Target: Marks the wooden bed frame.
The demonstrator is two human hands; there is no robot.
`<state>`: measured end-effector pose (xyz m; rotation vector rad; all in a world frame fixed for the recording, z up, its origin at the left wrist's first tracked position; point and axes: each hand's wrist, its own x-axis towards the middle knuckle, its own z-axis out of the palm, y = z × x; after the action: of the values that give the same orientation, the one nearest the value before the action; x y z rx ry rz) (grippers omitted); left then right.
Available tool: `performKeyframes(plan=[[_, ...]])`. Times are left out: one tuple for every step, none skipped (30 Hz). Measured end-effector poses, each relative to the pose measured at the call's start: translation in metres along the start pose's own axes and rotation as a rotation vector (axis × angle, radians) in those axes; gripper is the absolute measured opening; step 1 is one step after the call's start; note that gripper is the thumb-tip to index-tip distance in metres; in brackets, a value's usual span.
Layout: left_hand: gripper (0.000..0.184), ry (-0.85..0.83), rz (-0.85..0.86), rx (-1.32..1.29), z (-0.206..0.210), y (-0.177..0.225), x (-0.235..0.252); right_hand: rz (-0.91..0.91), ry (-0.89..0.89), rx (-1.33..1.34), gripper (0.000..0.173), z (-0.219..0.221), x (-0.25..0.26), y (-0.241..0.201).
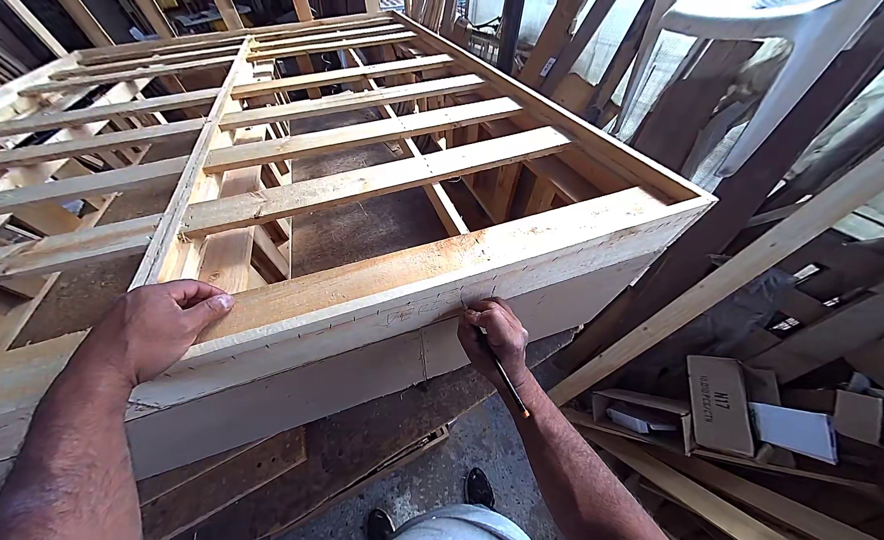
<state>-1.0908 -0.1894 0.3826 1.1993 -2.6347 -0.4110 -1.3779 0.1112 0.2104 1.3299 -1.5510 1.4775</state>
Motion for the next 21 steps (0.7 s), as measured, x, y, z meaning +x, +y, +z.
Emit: performKeyframes(plan=[[0.020,-0.004,0.000,0.000,0.000,0.000,0.000,-0.002,-0.002,0.002,0.006,-0.001,0.002,0.000],[0.021,-0.009,-0.006,0.001,0.000,0.000,0.000,-0.006,-0.002,0.006,0.006,-0.002,0.004,-0.001],[0.020,-0.012,-0.009,0.002,0.000,0.000,0.000,-0.010,0.000,0.009,0.006,-0.003,0.007,-0.001],[0.020,-0.011,-0.011,0.003,0.000,0.000,0.000,-0.013,0.004,0.009,0.006,-0.004,0.010,-0.001],[0.021,-0.009,-0.009,0.001,0.000,0.000,0.000,-0.010,0.010,0.008,0.006,-0.005,0.010,0.000],[0.021,-0.004,-0.003,0.002,0.001,-0.002,0.000,-0.001,0.014,0.005,0.006,-0.007,0.008,0.002],[0.022,0.004,0.008,0.004,0.001,-0.003,0.001,0.010,0.018,-0.001,0.006,-0.008,0.005,0.004],[0.023,0.010,0.014,0.010,0.002,-0.005,0.002,0.017,0.016,-0.006,0.007,-0.008,0.002,0.007],[0.021,0.004,0.008,0.009,0.001,-0.004,0.002,0.021,0.003,-0.003,0.007,-0.009,0.001,0.009],[0.021,-0.003,-0.001,0.015,0.001,-0.002,0.002,0.027,-0.015,0.003,0.007,-0.011,0.000,0.010],[0.021,-0.008,-0.007,0.019,0.000,0.000,0.002,0.033,-0.033,0.006,0.006,-0.013,0.000,0.009],[0.021,-0.011,-0.008,0.019,0.000,0.001,0.001,0.042,-0.046,0.011,0.005,-0.014,0.000,0.009],[0.022,-0.012,-0.007,0.020,0.000,0.000,0.000,0.050,-0.046,0.016,0.005,-0.015,0.001,0.008],[0.023,-0.006,0.002,0.020,0.001,-0.003,0.000,0.054,-0.036,0.020,0.004,-0.016,0.001,0.007],[0.026,0.005,0.015,0.021,0.003,-0.007,0.002,0.058,-0.023,0.023,0.004,-0.016,0.002,0.008],[0.027,0.008,0.019,0.017,0.004,-0.009,0.002,0.060,-0.010,0.030,0.003,-0.017,0.003,0.008],[0.026,0.005,0.015,0.009,0.004,-0.007,0.002,0.060,-0.003,0.035,0.003,-0.017,0.003,0.009],[0.023,-0.003,0.004,0.000,0.002,-0.004,0.001,0.057,-0.002,0.037,0.004,-0.018,0.004,0.009],[0.021,-0.010,-0.009,-0.003,0.000,0.000,0.000,0.053,-0.006,0.037,0.004,-0.018,0.004,0.010],[0.021,-0.013,-0.018,0.000,0.000,0.002,0.000,0.051,-0.015,0.034,0.004,-0.019,0.004,0.010],[0.021,-0.013,-0.021,0.002,-0.001,0.003,0.000,0.052,-0.026,0.033,0.004,-0.019,0.003,0.011]])
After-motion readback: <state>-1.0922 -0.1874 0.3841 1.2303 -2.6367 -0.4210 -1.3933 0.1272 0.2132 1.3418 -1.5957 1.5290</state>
